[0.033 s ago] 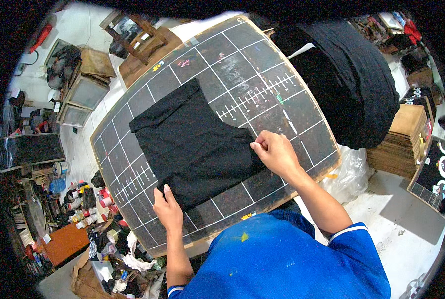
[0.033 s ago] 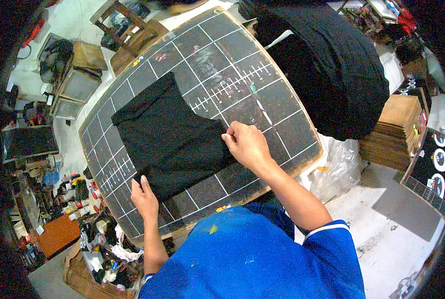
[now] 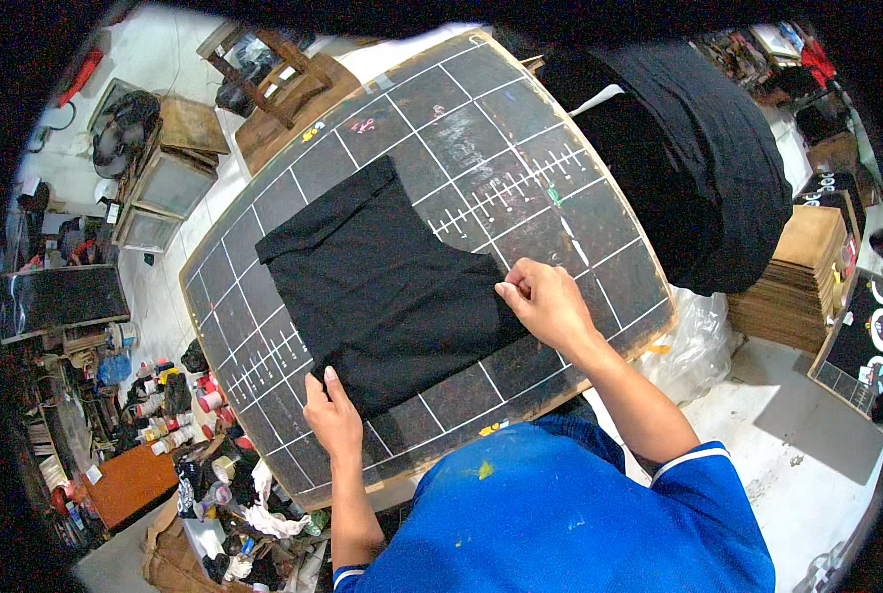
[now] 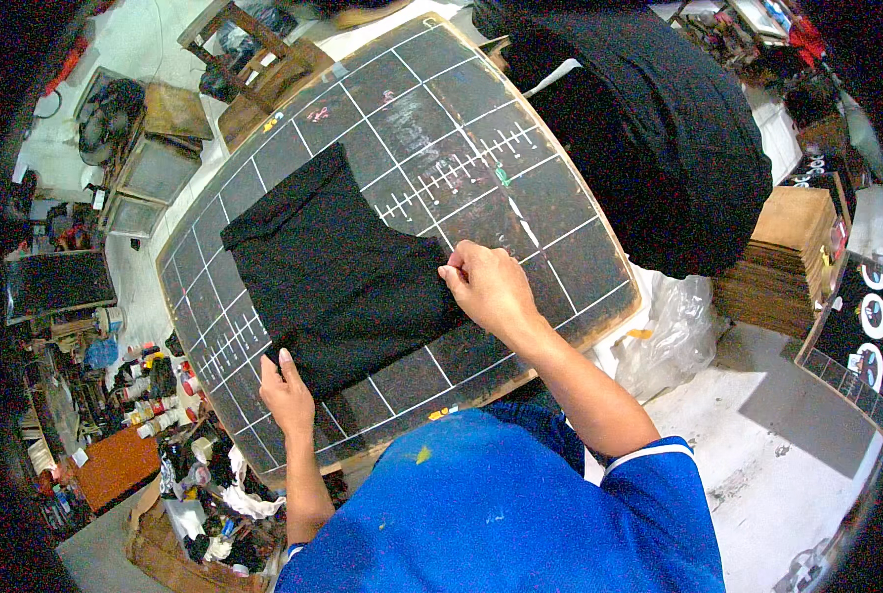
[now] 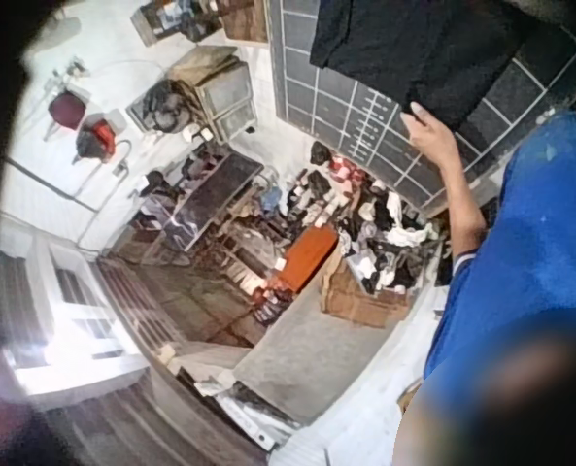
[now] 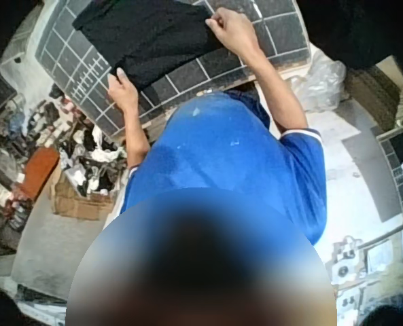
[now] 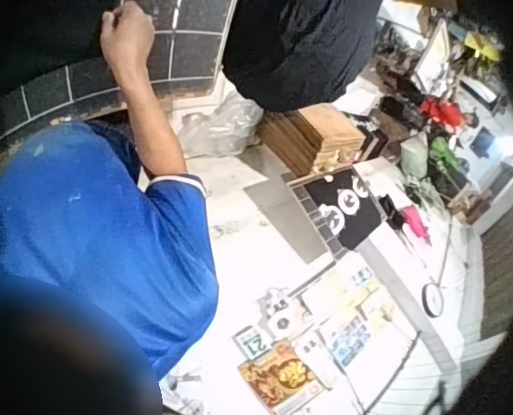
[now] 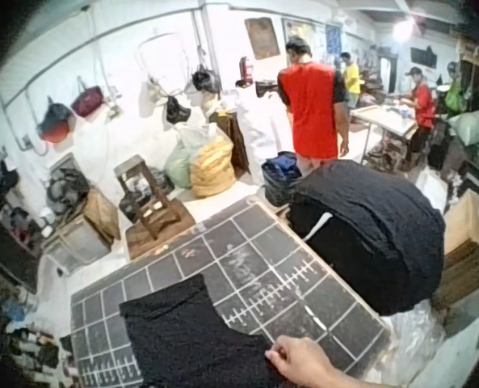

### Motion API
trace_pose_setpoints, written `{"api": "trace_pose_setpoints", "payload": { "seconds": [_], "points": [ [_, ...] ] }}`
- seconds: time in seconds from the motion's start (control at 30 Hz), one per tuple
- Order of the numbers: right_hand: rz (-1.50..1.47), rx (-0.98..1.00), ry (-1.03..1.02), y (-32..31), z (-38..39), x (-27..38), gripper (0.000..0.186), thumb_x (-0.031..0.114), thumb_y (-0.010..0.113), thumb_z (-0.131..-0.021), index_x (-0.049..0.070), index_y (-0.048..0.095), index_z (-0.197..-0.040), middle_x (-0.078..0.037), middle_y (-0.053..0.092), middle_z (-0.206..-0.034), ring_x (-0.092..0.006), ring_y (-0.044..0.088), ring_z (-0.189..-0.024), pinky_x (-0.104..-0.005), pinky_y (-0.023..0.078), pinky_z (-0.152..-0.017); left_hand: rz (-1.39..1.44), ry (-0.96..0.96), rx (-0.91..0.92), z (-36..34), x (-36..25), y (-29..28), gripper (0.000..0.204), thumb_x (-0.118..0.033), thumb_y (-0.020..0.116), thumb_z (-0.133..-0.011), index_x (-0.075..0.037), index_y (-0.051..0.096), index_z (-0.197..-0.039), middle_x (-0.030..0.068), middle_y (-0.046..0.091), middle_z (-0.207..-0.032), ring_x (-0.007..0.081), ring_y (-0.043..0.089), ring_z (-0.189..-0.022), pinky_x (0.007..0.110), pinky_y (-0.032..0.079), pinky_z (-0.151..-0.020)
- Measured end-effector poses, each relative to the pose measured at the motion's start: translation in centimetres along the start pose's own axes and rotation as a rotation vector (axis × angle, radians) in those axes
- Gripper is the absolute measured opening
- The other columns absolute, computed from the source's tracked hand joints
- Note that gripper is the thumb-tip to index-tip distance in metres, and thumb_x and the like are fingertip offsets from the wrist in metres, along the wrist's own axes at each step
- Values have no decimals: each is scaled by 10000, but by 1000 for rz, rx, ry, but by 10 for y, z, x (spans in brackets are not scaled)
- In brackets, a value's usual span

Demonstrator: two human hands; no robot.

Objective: The person lays a large piece of black fabric on a gridded cutting table, smooths it, and folds it. They then use shears to cut the fabric along a straight line. The person repeats the process with another piece of fabric.

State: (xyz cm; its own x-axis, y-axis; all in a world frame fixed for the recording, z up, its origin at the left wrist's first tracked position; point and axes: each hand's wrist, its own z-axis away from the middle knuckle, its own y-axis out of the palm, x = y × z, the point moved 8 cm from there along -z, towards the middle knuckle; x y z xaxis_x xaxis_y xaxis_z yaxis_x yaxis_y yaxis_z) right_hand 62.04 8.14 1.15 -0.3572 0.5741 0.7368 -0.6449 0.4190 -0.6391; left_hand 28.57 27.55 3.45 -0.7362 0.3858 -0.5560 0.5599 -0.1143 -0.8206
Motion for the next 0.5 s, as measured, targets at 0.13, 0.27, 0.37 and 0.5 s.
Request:
{"api": "trace_pose_setpoints", "payload": {
  "seconds": [0.13, 0.27, 0.37, 0.5],
  "points": [
    [-141, 91, -4, -5, 4, 0, 218, 204, 829, -917, 36, 734, -1018, -190, 790, -849, -394, 788, -845, -492, 610, -762, -48, 45, -41, 2, -2, -3, 410, -298, 614, -1149, 22, 523, -909, 245, 452, -633, 424, 460, -522, 497, 344, -530],
    [-99, 92, 16, -7, 9, 0, 285, 212, 848, -898, 44, 719, -1088, -169, 796, -878, -396, 782, -851, -498, 608, -770, -61, 77, -49, 4, 1, -4, 376, -305, 631, -1141, 27, 596, -969, 242, 469, -617, 448, 492, -519, 512, 388, -533],
    [-13, 25, -12, -9, 16, 2, 288, 205, 842, -903, 44, 707, -1100, -157, 780, -913, -392, 772, -865, -511, 601, -772, -109, 116, -73, 6, -1, -5, 338, -306, 662, -1123, 25, 676, -1191, 229, 594, -696, 430, 591, -594, 497, 473, -587],
    [76, -67, -53, -21, 35, -1, 234, 178, 809, -922, 49, 697, -1084, -152, 742, -1028, -374, 754, -957, -516, 594, -795, -221, 119, -146, 5, -13, -10, 478, -289, 717, -1071, -9, 634, -1449, 235, 706, -1170, 393, 688, -1053, 510, 533, -899]
  ]
}}
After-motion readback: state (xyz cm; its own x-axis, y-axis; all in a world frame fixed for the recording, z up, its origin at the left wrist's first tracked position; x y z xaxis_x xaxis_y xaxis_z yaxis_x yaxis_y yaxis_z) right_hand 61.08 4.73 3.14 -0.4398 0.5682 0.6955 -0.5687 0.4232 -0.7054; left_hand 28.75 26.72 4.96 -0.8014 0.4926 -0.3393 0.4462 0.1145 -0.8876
